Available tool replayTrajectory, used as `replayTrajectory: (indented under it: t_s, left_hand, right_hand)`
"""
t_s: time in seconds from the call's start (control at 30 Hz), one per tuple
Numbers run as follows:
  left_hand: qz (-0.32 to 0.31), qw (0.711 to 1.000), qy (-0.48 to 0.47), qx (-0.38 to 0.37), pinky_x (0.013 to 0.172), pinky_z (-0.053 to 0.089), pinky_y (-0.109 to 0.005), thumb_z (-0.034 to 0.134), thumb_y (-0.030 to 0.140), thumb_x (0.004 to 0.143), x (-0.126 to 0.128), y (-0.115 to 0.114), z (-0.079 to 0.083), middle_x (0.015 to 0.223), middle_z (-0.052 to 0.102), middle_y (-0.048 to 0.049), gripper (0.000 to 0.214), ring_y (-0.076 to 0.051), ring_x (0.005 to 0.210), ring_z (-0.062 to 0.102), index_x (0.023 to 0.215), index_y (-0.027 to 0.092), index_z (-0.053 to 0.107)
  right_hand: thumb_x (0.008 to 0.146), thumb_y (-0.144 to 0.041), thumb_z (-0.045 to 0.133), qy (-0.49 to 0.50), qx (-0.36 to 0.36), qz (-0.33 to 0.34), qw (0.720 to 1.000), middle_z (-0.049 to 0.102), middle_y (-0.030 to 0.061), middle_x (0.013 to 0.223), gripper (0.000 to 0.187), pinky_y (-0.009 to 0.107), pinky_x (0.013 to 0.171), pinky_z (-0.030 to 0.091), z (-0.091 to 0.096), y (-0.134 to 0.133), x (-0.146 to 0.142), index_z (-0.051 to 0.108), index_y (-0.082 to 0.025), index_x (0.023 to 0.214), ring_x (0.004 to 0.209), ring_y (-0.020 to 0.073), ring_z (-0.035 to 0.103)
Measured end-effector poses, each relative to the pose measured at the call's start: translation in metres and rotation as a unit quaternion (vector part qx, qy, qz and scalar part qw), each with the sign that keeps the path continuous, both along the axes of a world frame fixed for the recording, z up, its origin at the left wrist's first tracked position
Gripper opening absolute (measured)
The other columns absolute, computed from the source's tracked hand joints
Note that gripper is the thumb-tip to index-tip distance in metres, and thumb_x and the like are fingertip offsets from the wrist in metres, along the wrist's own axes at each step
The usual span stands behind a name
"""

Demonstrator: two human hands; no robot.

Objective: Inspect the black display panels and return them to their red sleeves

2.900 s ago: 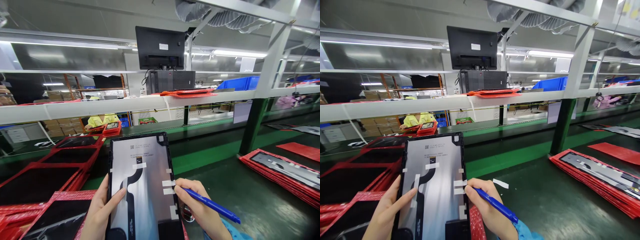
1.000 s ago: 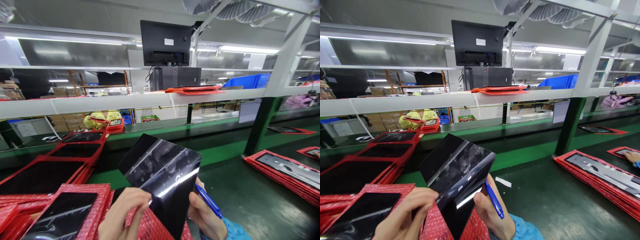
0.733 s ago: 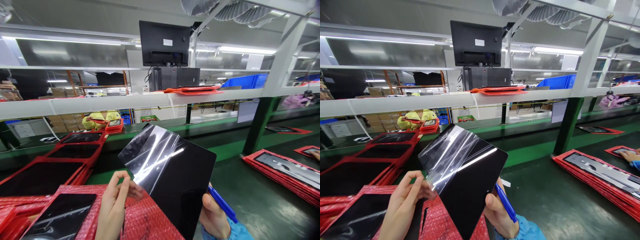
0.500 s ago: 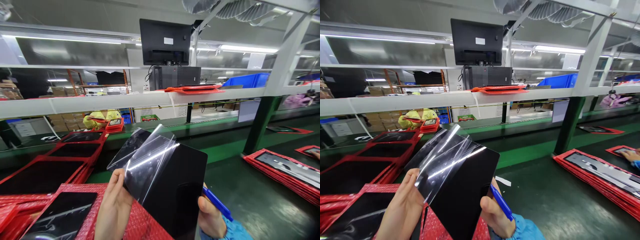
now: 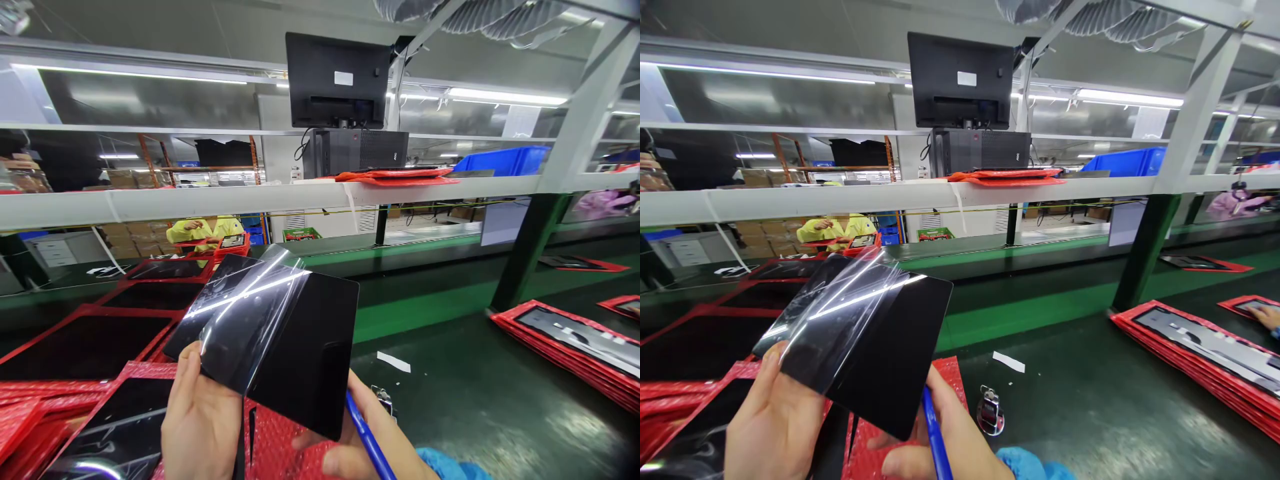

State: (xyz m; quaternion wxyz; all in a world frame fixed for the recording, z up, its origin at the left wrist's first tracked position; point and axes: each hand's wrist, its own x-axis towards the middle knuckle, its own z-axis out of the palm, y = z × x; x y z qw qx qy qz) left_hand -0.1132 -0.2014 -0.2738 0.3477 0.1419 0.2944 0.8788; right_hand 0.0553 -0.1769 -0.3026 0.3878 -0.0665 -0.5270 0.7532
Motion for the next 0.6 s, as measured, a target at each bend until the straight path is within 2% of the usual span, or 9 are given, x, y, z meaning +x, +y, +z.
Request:
replayTrajectory:
  t_s: [0.1, 0.2, 0.3, 0.37, 0.47, 0.6]
  left_hand:
    - [0.006, 1.000, 0.006, -0.010, 0.089, 0.051, -0.032, 0.058, 0.034, 0.084, 0.000, -0.001, 0.003, 0.093, 0.069, 0.0028, 0.012, -0.018, 0.094, 0.064, 0.082, 0.024, 0.064]
    - [0.005, 1.000, 0.008, -0.013, 0.088, 0.051, -0.033, 0.060, 0.035, 0.082, -0.002, -0.003, 0.001, 0.093, 0.068, 0.0034, 0.010, -0.019, 0.096, 0.063, 0.084, 0.026, 0.064]
    - [0.011, 1.000, -0.002, -0.018, 0.083, 0.051, -0.028, 0.063, 0.034, 0.079, -0.008, -0.002, -0.003, 0.089, 0.065, 0.0044, 0.009, -0.018, 0.097, 0.060, 0.083, 0.026, 0.063]
    - [0.033, 0.999, 0.001, -0.023, 0.079, 0.050, -0.020, 0.065, 0.033, 0.078, -0.013, -0.001, -0.006, 0.086, 0.062, 0.0061, 0.008, -0.014, 0.094, 0.058, 0.082, 0.026, 0.064]
    - [0.062, 0.997, 0.023, -0.040, 0.076, 0.046, -0.011, 0.066, 0.032, 0.078, -0.022, 0.002, -0.009, 0.083, 0.059, 0.0079, 0.007, -0.009, 0.090, 0.055, 0.080, 0.025, 0.066]
    - [0.099, 0.990, 0.089, -0.035, 0.074, 0.047, -0.012, 0.065, 0.033, 0.074, -0.035, 0.008, -0.018, 0.080, 0.060, 0.0071, 0.010, -0.009, 0.083, 0.055, 0.075, 0.024, 0.066]
  right_hand:
    - [0.068, -0.032, 0.081, 0.020, 0.003, -0.005, 1.000, 0.070, -0.0004, 0.111, 0.061, 0.034, 0.080, 0.055, 0.001, -0.001, -0.001, 0.058, -0.037, 0.124, 0.102, 0.0246, 0.068]
    - [0.073, -0.032, 0.078, 0.010, 0.015, -0.027, 0.999, 0.072, 0.0009, 0.109, 0.056, 0.036, 0.083, 0.053, 0.004, -0.003, 0.003, 0.057, -0.036, 0.125, 0.105, 0.0255, 0.066]
    - [0.076, -0.029, 0.076, 0.006, 0.016, -0.049, 0.999, 0.073, 0.0010, 0.106, 0.046, 0.036, 0.088, 0.050, 0.004, -0.004, 0.009, 0.062, -0.033, 0.120, 0.103, 0.0233, 0.068]
    - [0.074, -0.029, 0.079, 0.009, -0.006, -0.068, 0.998, 0.075, 0.0008, 0.100, 0.043, 0.037, 0.089, 0.049, 0.002, -0.006, 0.012, 0.065, -0.032, 0.115, 0.100, 0.0228, 0.069]
    - [0.068, -0.030, 0.083, -0.002, -0.062, -0.134, 0.989, 0.075, 0.0015, 0.095, 0.045, 0.041, 0.091, 0.049, -0.002, -0.007, 0.015, 0.067, -0.028, 0.110, 0.097, 0.0243, 0.068]
    - [0.063, -0.035, 0.085, -0.026, -0.074, -0.218, 0.973, 0.070, 0.0008, 0.083, 0.044, 0.041, 0.086, 0.049, -0.004, -0.009, 0.020, 0.069, -0.026, 0.103, 0.089, 0.0244, 0.066]
